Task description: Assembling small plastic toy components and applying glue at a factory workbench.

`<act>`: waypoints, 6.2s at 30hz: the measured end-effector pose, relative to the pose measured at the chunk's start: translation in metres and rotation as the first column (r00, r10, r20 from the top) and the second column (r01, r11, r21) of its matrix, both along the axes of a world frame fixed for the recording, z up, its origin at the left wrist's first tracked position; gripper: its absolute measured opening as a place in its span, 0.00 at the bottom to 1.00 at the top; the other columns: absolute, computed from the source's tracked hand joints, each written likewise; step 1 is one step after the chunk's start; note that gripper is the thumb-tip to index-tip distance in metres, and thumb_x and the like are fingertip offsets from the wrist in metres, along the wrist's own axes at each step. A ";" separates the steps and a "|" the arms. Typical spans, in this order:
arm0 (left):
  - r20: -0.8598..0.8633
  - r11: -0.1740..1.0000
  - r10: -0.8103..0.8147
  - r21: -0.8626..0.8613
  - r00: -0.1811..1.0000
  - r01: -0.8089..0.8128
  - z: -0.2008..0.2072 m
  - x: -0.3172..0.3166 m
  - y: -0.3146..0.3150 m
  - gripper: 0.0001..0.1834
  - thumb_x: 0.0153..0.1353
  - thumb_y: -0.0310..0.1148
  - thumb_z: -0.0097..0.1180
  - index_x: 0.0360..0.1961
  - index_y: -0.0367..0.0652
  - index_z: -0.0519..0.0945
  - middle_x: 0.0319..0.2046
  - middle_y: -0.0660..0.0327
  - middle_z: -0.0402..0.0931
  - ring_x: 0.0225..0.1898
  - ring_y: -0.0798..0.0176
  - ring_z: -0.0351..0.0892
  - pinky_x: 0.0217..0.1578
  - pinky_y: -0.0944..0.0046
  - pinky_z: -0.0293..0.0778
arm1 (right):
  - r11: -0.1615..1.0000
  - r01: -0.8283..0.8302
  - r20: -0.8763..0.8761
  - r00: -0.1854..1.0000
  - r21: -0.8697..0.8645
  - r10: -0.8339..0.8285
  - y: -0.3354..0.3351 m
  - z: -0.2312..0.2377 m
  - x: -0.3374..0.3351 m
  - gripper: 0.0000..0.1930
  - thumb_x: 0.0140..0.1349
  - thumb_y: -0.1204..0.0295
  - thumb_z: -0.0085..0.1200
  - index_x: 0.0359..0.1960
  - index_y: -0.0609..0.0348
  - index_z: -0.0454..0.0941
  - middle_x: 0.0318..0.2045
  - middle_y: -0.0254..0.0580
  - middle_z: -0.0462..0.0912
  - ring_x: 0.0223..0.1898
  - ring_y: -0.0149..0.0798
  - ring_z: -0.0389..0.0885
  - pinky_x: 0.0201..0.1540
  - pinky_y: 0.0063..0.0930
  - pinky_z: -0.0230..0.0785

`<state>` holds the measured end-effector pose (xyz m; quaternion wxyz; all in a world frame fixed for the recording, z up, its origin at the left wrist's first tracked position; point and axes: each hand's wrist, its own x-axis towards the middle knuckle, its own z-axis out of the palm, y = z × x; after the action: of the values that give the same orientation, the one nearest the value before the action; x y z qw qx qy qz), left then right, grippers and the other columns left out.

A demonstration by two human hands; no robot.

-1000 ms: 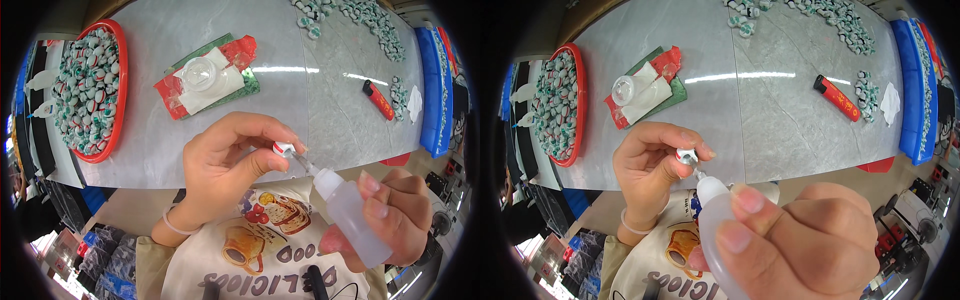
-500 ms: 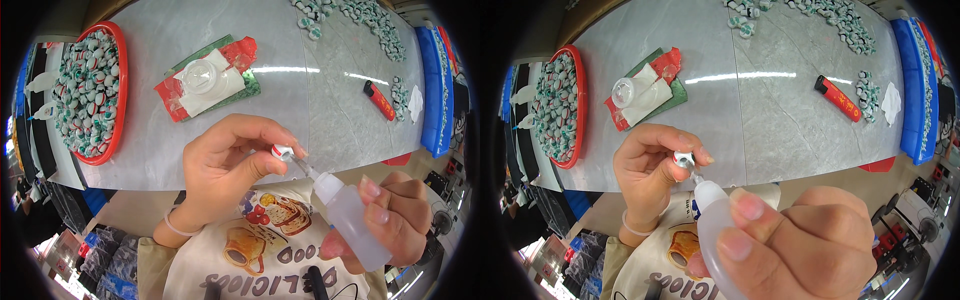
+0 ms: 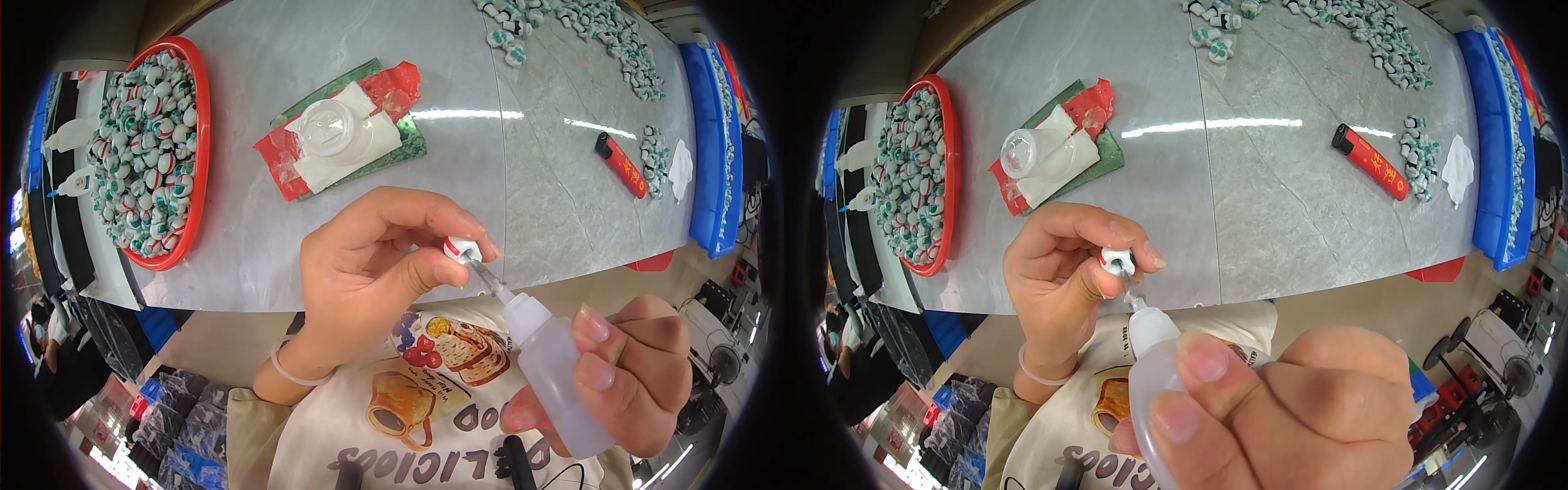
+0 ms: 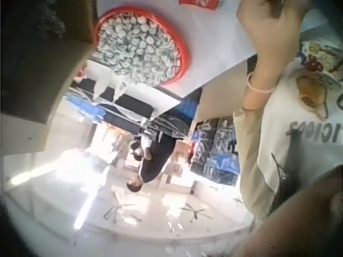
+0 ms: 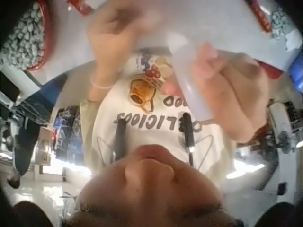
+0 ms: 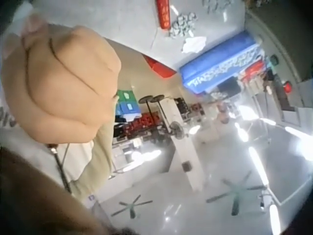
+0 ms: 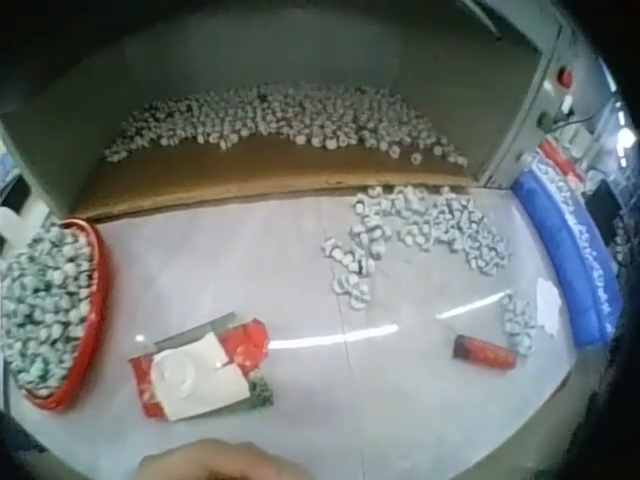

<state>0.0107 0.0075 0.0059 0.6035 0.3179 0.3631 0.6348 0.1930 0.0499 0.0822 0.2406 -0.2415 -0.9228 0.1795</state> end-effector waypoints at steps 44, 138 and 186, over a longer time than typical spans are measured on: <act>-0.020 0.999 -0.042 -0.031 0.999 0.042 0.001 -0.006 0.000 0.11 0.53 0.22 0.54 0.38 0.33 0.70 0.34 0.55 0.73 0.38 0.61 0.75 0.41 0.64 0.69 | 0.959 0.145 -0.122 0.976 -0.243 -0.179 0.107 -0.051 -0.023 0.17 0.44 0.88 0.46 0.38 0.62 0.74 0.42 0.42 0.76 0.43 0.39 0.74 0.45 0.27 0.65; -0.898 0.856 0.394 0.280 0.195 -0.435 0.050 -0.128 -0.010 0.04 0.55 0.21 0.48 0.30 0.34 0.74 0.32 0.59 0.73 0.30 0.67 0.72 0.30 0.69 0.68 | 0.788 -0.017 -0.276 0.941 -0.615 -0.195 0.016 -0.048 -0.029 0.20 0.34 0.61 0.66 0.19 0.63 0.70 0.18 0.38 0.71 0.19 0.32 0.68 0.21 0.20 0.57; -0.606 0.985 -0.131 0.011 0.785 0.172 0.089 -0.092 0.015 0.11 0.42 0.22 0.62 0.29 0.35 0.75 0.32 0.55 0.73 0.33 0.64 0.73 0.34 0.70 0.71 | 0.854 0.288 -0.178 0.902 -0.433 -0.394 0.062 -0.055 -0.039 0.18 0.41 0.79 0.59 0.38 0.61 0.73 0.34 0.40 0.75 0.37 0.35 0.71 0.39 0.24 0.63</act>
<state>-0.0813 0.0226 0.0945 0.4947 0.5510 0.4885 0.4615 0.1543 0.1117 0.0274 0.3336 -0.4204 -0.7693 0.3467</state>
